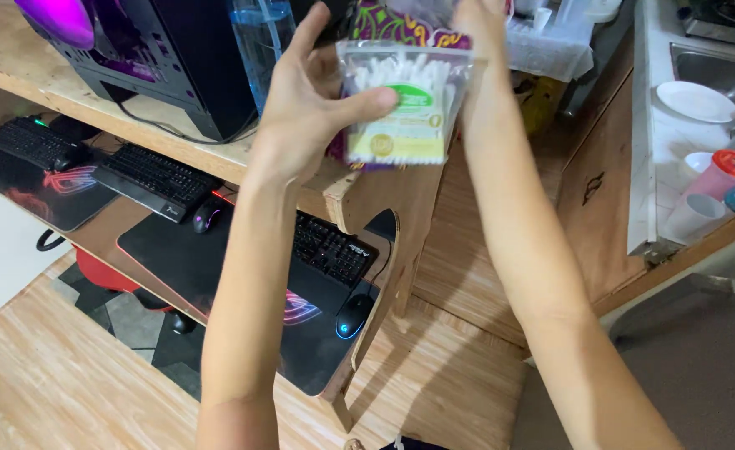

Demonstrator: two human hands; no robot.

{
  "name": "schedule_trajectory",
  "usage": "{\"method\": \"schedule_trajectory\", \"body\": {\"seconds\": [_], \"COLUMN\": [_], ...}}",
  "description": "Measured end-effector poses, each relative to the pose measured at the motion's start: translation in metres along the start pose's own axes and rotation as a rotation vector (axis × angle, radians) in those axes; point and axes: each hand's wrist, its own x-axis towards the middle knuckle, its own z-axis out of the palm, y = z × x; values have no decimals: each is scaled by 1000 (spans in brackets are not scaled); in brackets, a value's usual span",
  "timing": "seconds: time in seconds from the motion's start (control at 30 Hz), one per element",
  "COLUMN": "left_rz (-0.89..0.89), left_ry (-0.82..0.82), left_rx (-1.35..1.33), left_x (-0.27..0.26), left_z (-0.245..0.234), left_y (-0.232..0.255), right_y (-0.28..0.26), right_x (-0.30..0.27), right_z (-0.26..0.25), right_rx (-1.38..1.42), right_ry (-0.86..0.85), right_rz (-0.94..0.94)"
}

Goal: Wipe down a computer case with a cloth and cleaning spray.

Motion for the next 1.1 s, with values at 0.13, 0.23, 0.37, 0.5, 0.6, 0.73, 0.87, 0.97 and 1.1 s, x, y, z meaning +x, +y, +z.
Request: {"method": "schedule_trajectory", "body": {"seconds": [0.13, 0.23, 0.37, 0.5, 0.6, 0.73, 0.87, 0.97, 1.1], "left_rz": [54, 31, 194, 329, 299, 296, 270, 223, 203], "left_ry": [-17, -10, 97, 126, 120, 85, 121, 154, 162], "left_rx": [-59, -71, 266, 562, 671, 812, 858, 854, 845], "left_x": [5, -1, -13, -16, -13, -9, -5, -2, -2], "left_z": [-5, -4, -4, 7, 12, 12, 14, 14, 13], "left_y": [-8, -5, -19, -13, -4, -6, -9, -16, -16], "right_y": [0, -1, 23, 75, 93, 106, 121, 111, 117], "right_x": [-9, -10, 3, 33, 41, 50, 62, 57, 52], "right_z": [15, 25, 4, -37, -37, -26, -16, 4, -1], "right_rx": [151, 254, 126, -172, -320, -416, -612, -642, -646], "right_ry": [-65, -108, -37, 54, -4, -78, -86, -65, -59], "right_rz": [98, 157, 167, 104, 11, -76, -150, -199, -170]}}
